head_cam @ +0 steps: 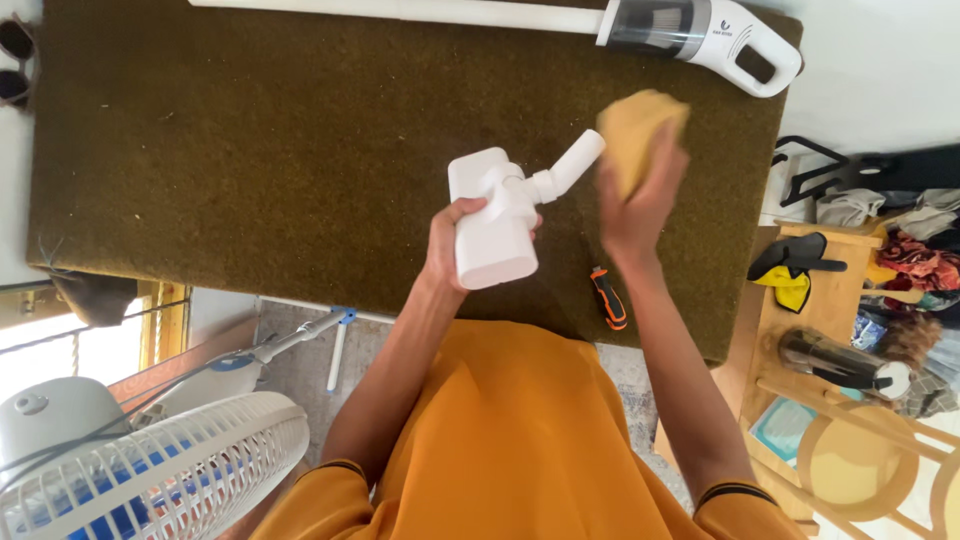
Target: The person removes the front grille from a pedestal fan, wipes the blades, and reattaches the grille. They then wipe the wand, floor head, dust cup, and filter of a cordless vacuum cleaner with a sponge, separating the wand sections.
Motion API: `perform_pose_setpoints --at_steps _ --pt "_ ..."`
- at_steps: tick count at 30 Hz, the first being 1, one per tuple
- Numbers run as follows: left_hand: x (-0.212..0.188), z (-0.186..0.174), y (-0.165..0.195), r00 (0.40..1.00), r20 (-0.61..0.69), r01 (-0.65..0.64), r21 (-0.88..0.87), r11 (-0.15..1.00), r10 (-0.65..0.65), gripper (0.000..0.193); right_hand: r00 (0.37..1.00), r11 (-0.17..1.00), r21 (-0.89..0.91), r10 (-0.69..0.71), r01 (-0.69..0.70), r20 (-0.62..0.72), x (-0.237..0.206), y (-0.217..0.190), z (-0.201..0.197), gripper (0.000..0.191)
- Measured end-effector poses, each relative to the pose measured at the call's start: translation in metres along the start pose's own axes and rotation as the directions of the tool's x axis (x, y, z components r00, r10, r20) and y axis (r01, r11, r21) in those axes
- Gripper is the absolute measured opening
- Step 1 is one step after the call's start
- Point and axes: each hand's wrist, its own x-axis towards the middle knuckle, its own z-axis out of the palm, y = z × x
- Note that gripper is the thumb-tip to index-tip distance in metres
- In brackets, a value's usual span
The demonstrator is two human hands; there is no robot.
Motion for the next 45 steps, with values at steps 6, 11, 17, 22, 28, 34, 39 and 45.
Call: perform_pose_setpoints --at_steps 6,11,17,22,28,34,39,45 --pt "-0.005 -0.005 0.009 1.0 -0.004 0.007 0.076 0.997 -0.007 0.069 0.853 -0.128 0.889 0.252 -0.439 0.457 0.021 0.008 -0.025 0.073" --pt "-0.002 -0.007 0.005 0.988 -0.024 0.153 0.013 0.988 -0.153 0.07 0.891 0.009 0.895 0.096 -0.446 0.444 0.019 -0.004 -0.03 0.078" --pt "-0.002 -0.008 0.0 0.999 0.01 0.039 0.107 0.993 -0.04 0.071 0.973 0.714 0.662 0.191 -0.228 0.13 0.019 -0.029 -0.011 0.073" --pt "0.004 -0.012 0.006 0.961 -0.192 -0.044 0.6 0.799 0.197 0.077 0.682 0.426 0.573 0.636 -0.7 0.36 0.025 -0.045 -0.017 0.069" --pt "0.023 -0.016 0.006 0.888 -0.154 -0.13 0.821 0.556 0.434 0.096 0.703 0.374 0.632 0.58 -0.679 0.411 0.036 -0.051 -0.038 0.065" --pt "0.029 -0.019 -0.011 0.895 -0.291 -0.117 0.576 0.809 0.337 0.112 0.894 0.376 0.858 0.409 -0.35 0.185 0.038 -0.059 -0.047 0.077" --pt "0.03 -0.027 -0.011 0.921 -0.22 -0.182 0.491 0.852 0.323 0.109 0.981 0.979 0.074 -0.193 0.191 0.015 0.009 -0.069 -0.049 0.073" --pt "0.029 -0.033 -0.007 0.933 -0.114 -0.24 0.511 0.826 0.342 0.1 0.983 0.99 -0.047 -0.128 0.135 0.131 0.015 -0.049 -0.037 0.072"
